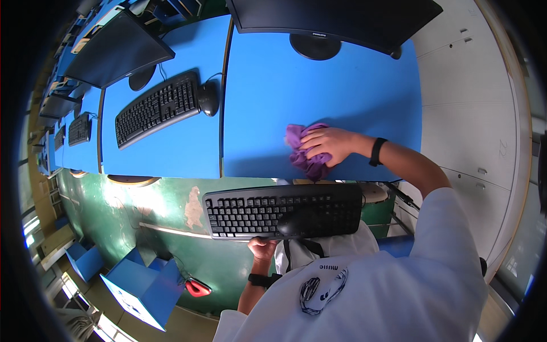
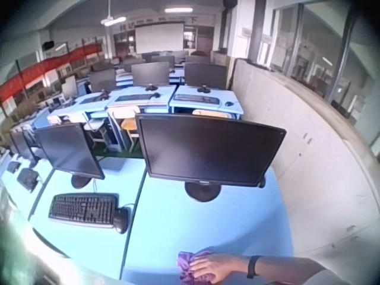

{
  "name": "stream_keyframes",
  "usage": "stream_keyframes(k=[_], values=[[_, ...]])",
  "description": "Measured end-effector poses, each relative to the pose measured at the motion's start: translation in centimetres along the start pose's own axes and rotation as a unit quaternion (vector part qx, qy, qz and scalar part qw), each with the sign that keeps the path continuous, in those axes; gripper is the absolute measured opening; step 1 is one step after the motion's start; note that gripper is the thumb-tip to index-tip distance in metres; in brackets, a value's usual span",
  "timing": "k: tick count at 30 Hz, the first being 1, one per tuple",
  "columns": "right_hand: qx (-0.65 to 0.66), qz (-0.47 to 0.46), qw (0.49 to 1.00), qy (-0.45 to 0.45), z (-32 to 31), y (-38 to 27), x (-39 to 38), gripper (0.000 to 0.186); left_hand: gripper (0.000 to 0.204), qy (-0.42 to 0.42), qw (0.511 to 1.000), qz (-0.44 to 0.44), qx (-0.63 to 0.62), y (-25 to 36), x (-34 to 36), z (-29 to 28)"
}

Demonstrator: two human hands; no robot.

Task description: The person is wiping down a computer desk, mouse, and keyboard using a purple cloth in a computer lab.

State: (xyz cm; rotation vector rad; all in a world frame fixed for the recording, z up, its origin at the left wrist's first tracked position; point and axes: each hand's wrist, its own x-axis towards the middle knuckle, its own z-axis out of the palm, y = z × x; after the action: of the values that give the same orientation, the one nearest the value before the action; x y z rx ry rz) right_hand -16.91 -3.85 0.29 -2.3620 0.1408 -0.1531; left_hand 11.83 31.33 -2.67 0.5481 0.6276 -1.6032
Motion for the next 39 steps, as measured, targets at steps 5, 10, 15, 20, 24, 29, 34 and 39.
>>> stream_keyframes(k=[5,10,15,20,24,29,34,39], values=[[-0.041,0.113,0.992,0.039,-0.2,-0.7,-2.3,0.054,0.059,-0.046,0.998,-0.036,-0.024,1.1,0.1,-0.4],[-0.040,0.093,0.974,0.205,2.6,-1.5,2.7,0.053,0.064,0.032,0.998,-0.003,0.056,1.8,-0.2,1.0],[0.000,0.048,0.993,0.109,2.9,-3.0,0.6,0.039,0.067,0.040,0.996,-0.008,0.081,2.0,-0.4,3.7],[0.014,0.082,0.986,0.142,1.8,-6.0,-7.9,0.032,0.068,0.027,0.993,0.000,0.117,1.3,-1.1,7.0],[-0.015,0.177,0.964,0.200,0.6,-9.8,-16.6,0.027,0.068,0.027,0.988,-0.030,0.147,-0.9,-1.5,9.2],[-0.075,0.304,0.917,0.245,0.0,-15.2,-26.5,0.028,0.070,-0.022,0.986,-0.078,0.149,-1.8,-1.3,10.8],[-0.180,0.460,0.766,0.412,3.4,-20.4,-34.6,0.034,0.072,-0.023,0.977,-0.100,0.186,-1.1,-0.7,11.2],[-0.165,0.633,0.500,0.567,9.4,-22.7,-35.5,0.037,0.073,-0.057,0.976,-0.123,0.169,-1.0,0.0,11.2]])
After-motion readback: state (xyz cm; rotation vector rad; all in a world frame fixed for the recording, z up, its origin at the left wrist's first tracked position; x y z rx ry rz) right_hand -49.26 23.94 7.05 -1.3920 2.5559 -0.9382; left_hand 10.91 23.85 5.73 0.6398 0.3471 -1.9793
